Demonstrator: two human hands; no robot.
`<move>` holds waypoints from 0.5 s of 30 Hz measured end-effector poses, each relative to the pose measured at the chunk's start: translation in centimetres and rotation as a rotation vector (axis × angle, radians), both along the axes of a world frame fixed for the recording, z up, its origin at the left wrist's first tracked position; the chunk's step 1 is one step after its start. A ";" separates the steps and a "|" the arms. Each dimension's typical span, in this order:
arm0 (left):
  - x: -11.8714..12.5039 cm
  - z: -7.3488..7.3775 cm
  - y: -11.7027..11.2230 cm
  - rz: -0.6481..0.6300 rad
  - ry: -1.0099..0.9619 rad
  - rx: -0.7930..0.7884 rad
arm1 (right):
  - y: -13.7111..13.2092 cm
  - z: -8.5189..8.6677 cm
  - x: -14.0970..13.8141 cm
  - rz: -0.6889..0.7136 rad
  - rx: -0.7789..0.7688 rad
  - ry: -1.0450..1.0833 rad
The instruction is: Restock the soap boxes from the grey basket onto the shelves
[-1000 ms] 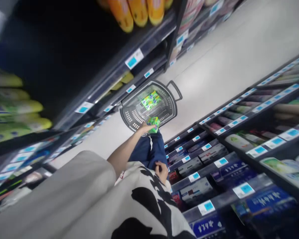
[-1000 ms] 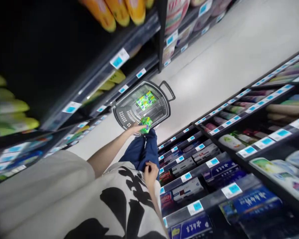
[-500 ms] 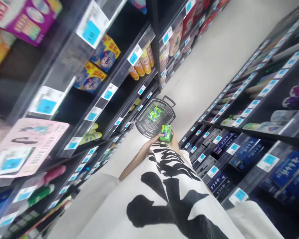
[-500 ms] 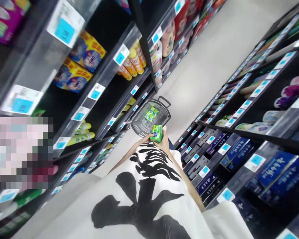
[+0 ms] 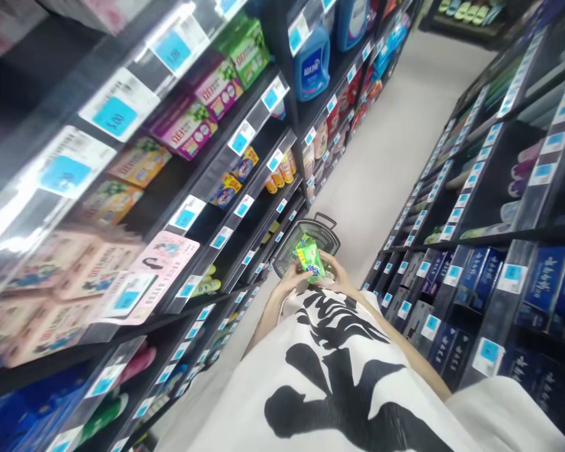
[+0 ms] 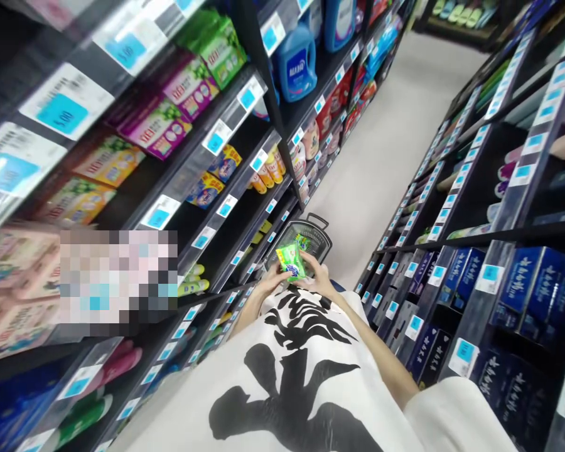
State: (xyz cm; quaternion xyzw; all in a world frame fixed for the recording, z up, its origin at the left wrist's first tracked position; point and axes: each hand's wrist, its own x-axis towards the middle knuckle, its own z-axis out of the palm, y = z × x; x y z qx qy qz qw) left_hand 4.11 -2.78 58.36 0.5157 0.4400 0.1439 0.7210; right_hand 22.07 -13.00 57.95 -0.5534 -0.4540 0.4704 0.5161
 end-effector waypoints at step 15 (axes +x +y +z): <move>2.1 4.4 -2.3 -0.345 0.324 0.959 | -1.2 1.1 1.8 -0.442 -0.204 0.170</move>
